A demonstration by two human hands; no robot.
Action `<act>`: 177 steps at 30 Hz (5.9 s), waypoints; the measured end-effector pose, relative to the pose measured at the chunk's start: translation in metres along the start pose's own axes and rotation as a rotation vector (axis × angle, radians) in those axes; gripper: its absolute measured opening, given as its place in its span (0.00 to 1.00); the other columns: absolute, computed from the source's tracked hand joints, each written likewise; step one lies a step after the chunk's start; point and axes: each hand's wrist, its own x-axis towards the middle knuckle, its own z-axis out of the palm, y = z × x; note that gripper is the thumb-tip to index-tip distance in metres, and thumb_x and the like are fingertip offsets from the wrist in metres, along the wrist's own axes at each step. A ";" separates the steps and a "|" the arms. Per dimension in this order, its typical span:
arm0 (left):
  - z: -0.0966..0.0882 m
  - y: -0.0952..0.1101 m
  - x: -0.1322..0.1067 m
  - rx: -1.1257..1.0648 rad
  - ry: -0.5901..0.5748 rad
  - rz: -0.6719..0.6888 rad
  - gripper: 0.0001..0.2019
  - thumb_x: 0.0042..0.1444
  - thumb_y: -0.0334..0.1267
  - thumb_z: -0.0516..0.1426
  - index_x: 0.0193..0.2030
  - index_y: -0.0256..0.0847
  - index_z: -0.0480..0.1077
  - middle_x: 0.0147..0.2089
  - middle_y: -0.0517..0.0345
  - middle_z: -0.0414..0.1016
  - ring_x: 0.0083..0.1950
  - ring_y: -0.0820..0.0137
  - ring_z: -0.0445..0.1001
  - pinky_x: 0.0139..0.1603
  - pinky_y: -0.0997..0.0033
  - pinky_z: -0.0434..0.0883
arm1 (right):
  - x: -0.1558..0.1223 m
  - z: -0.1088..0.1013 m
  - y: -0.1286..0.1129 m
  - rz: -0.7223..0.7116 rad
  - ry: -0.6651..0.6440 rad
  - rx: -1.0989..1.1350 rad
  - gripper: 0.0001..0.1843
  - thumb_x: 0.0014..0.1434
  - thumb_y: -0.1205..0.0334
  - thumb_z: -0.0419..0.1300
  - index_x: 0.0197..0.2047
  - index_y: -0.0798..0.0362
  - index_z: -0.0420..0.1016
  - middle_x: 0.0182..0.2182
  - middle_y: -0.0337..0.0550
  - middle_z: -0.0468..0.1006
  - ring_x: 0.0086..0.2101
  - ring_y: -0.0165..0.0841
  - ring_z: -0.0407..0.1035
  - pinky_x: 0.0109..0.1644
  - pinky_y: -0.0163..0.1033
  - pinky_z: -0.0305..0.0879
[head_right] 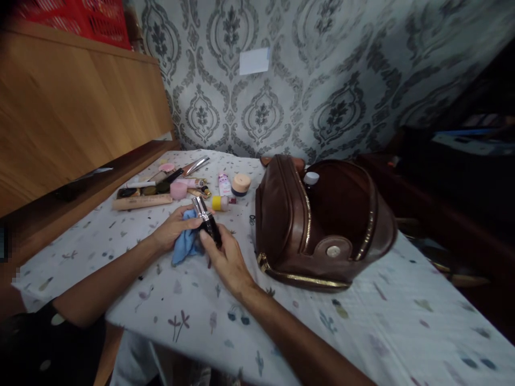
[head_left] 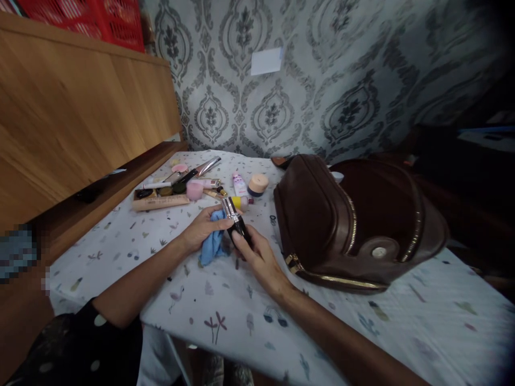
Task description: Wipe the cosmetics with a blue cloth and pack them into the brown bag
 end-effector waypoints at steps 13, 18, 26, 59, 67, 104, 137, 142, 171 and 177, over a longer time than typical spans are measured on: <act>-0.001 -0.003 0.003 -0.029 0.052 0.001 0.25 0.34 0.44 0.75 0.38 0.35 0.77 0.34 0.58 0.79 0.34 0.72 0.76 0.39 0.76 0.73 | 0.007 0.001 0.007 0.082 0.081 0.182 0.32 0.42 0.49 0.72 0.45 0.49 0.62 0.36 0.40 0.76 0.38 0.36 0.70 0.43 0.42 0.67; -0.004 -0.005 0.005 -0.006 0.037 0.005 0.24 0.37 0.45 0.74 0.39 0.35 0.76 0.35 0.56 0.80 0.35 0.71 0.77 0.39 0.74 0.73 | 0.006 0.002 0.009 0.057 0.075 0.231 0.31 0.50 0.44 0.67 0.52 0.49 0.64 0.38 0.41 0.75 0.40 0.36 0.71 0.44 0.42 0.67; -0.003 -0.005 0.005 -0.018 0.093 0.003 0.26 0.33 0.46 0.75 0.38 0.35 0.75 0.33 0.59 0.79 0.33 0.73 0.76 0.37 0.76 0.73 | 0.009 -0.002 0.014 -0.047 0.104 0.043 0.27 0.49 0.51 0.67 0.50 0.51 0.68 0.39 0.43 0.75 0.41 0.36 0.69 0.44 0.42 0.67; -0.008 -0.002 0.005 -0.068 0.067 -0.073 0.28 0.36 0.50 0.73 0.38 0.33 0.72 0.26 0.57 0.77 0.19 0.72 0.72 0.19 0.75 0.72 | 0.003 0.001 -0.002 0.321 -0.053 0.736 0.24 0.46 0.47 0.73 0.38 0.54 0.71 0.34 0.44 0.79 0.31 0.31 0.72 0.30 0.34 0.59; -0.008 -0.006 0.009 -0.088 0.144 -0.006 0.26 0.40 0.51 0.71 0.42 0.36 0.73 0.31 0.59 0.78 0.27 0.73 0.75 0.28 0.75 0.73 | 0.006 0.002 -0.003 0.299 0.019 0.753 0.23 0.40 0.59 0.76 0.37 0.53 0.71 0.33 0.37 0.73 0.31 0.26 0.69 0.30 0.31 0.60; 0.002 -0.005 0.004 -0.088 0.095 0.048 0.24 0.41 0.45 0.72 0.40 0.35 0.70 0.32 0.56 0.78 0.27 0.70 0.76 0.24 0.74 0.75 | 0.005 0.005 0.002 0.249 -0.051 0.710 0.23 0.45 0.50 0.74 0.39 0.55 0.76 0.32 0.38 0.73 0.31 0.26 0.66 0.30 0.31 0.59; 0.008 -0.004 0.000 -0.089 0.005 -0.031 0.27 0.47 0.54 0.67 0.46 0.36 0.70 0.29 0.55 0.78 0.17 0.71 0.70 0.14 0.72 0.71 | 0.004 0.004 0.002 0.272 -0.100 0.724 0.26 0.46 0.45 0.72 0.37 0.55 0.69 0.29 0.38 0.75 0.26 0.25 0.69 0.24 0.29 0.58; 0.014 -0.015 -0.001 0.024 -0.058 0.041 0.28 0.55 0.56 0.62 0.54 0.38 0.66 0.27 0.61 0.73 0.20 0.74 0.70 0.21 0.75 0.70 | 0.008 0.004 0.009 0.209 0.049 0.655 0.25 0.47 0.46 0.72 0.39 0.54 0.70 0.27 0.35 0.73 0.27 0.25 0.68 0.26 0.30 0.59; 0.010 0.003 -0.006 -0.298 -0.052 -0.038 0.25 0.52 0.46 0.64 0.55 0.37 0.70 0.45 0.48 0.81 0.34 0.62 0.81 0.21 0.72 0.75 | 0.005 0.003 -0.002 0.370 -0.192 0.884 0.25 0.42 0.55 0.77 0.38 0.56 0.71 0.30 0.38 0.77 0.28 0.25 0.74 0.29 0.27 0.67; 0.007 0.000 -0.001 -0.327 0.083 0.012 0.21 0.50 0.41 0.66 0.51 0.37 0.72 0.39 0.54 0.82 0.36 0.66 0.80 0.32 0.72 0.78 | 0.009 0.003 0.004 0.347 0.019 0.839 0.25 0.40 0.58 0.78 0.35 0.54 0.69 0.28 0.37 0.77 0.25 0.24 0.71 0.25 0.26 0.61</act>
